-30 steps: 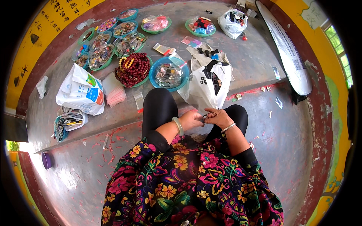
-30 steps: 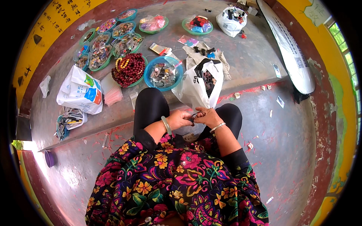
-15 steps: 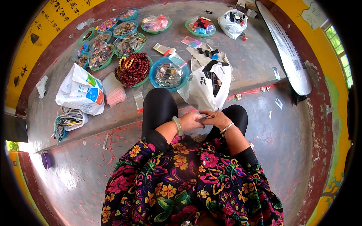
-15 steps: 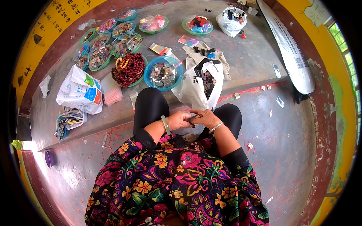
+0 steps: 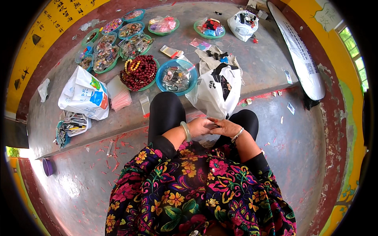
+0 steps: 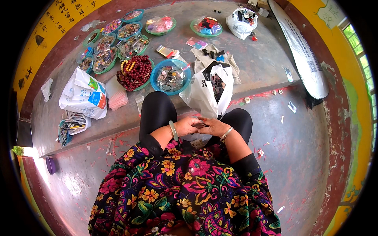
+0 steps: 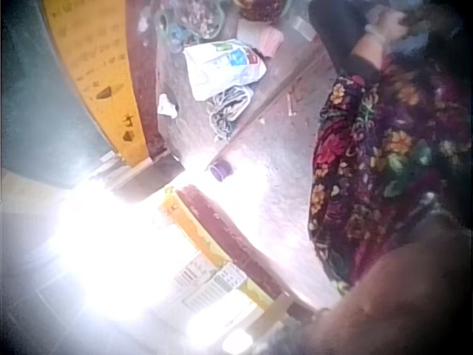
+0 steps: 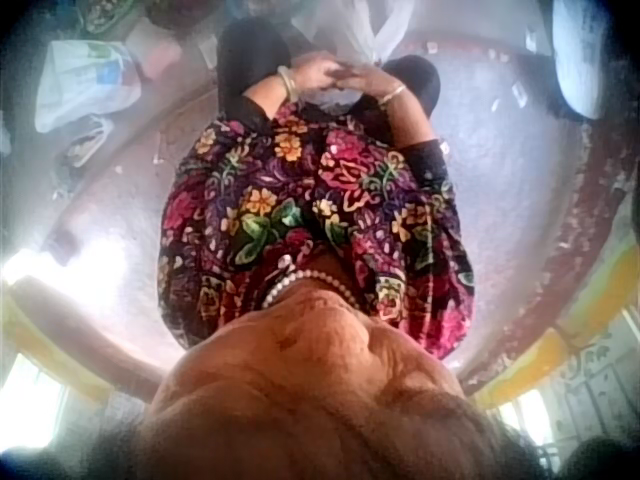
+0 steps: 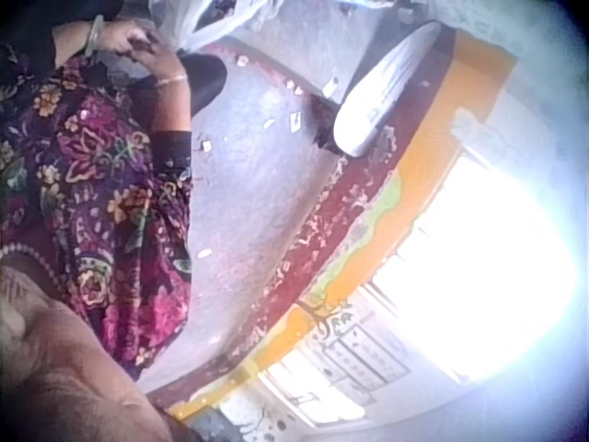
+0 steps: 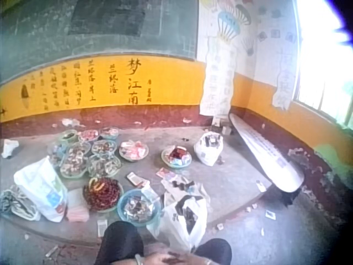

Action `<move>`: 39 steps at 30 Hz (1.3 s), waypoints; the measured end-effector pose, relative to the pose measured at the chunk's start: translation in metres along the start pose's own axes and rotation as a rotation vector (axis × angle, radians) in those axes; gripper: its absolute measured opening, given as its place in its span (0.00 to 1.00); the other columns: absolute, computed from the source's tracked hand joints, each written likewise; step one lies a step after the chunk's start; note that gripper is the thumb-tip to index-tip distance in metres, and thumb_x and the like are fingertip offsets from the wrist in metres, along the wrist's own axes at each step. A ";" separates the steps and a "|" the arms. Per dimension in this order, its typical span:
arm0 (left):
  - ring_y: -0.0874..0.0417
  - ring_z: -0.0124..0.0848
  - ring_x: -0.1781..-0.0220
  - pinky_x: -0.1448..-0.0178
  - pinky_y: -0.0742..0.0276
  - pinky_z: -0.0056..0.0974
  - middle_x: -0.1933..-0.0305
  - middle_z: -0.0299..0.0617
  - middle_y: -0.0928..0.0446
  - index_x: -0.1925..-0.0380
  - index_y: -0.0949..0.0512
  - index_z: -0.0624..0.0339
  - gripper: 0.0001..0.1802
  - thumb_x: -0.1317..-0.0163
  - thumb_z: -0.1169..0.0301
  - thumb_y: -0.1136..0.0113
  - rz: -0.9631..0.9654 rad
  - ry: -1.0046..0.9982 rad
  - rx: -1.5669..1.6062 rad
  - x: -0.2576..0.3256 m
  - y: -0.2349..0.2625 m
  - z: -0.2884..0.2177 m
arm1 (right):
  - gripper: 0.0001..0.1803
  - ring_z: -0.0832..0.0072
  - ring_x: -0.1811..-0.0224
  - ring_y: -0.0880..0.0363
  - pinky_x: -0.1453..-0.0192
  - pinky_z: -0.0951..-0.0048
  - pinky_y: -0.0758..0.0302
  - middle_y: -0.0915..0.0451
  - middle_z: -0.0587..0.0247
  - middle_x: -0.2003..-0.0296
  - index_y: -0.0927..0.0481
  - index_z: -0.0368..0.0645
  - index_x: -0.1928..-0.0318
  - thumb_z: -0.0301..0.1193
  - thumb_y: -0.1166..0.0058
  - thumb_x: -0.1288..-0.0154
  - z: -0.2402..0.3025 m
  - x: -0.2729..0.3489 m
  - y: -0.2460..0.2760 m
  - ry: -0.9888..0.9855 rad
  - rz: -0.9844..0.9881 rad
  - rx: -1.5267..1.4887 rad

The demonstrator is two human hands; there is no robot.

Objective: The person sits on the floor and sorts through small jewelry items, placing them into clear plastic bags. They handle various accessories, including hair clips and beads, organizing them into packaging.

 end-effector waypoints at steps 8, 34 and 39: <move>0.24 0.25 0.57 0.56 0.27 0.31 0.56 0.37 0.27 0.50 0.31 0.60 0.20 0.44 0.77 0.47 -0.019 0.050 0.196 0.008 0.000 -0.019 | 0.14 0.69 0.38 0.43 0.36 0.70 0.47 0.22 0.62 0.57 0.20 0.42 0.59 0.33 0.45 0.46 -0.009 -0.005 0.003 -0.007 -0.094 -0.192; 0.21 0.25 0.64 0.60 0.27 0.28 0.65 0.39 0.23 0.58 0.26 0.65 0.14 0.43 0.69 0.44 -0.071 0.007 0.122 0.009 0.003 -0.015 | 0.18 0.67 0.36 0.44 0.38 0.71 0.44 0.25 0.52 0.52 0.21 0.39 0.57 0.38 0.48 0.43 -0.002 -0.005 0.005 -0.053 -0.066 0.060; 0.22 0.25 0.65 0.62 0.28 0.28 0.65 0.38 0.23 0.58 0.26 0.63 0.17 0.41 0.61 0.46 -0.209 0.042 0.150 0.012 0.005 -0.026 | 0.21 0.79 0.59 0.31 0.54 0.78 0.36 0.22 0.60 0.59 0.25 0.36 0.53 0.40 0.51 0.40 -0.012 -0.004 0.014 -0.105 -0.144 -0.111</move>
Point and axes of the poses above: each hand's wrist, its own x-axis away from the middle knuckle, its own y-axis out of the back of the hand, z = x × y, the point moved 2 cm from there along -x, towards the middle knuckle
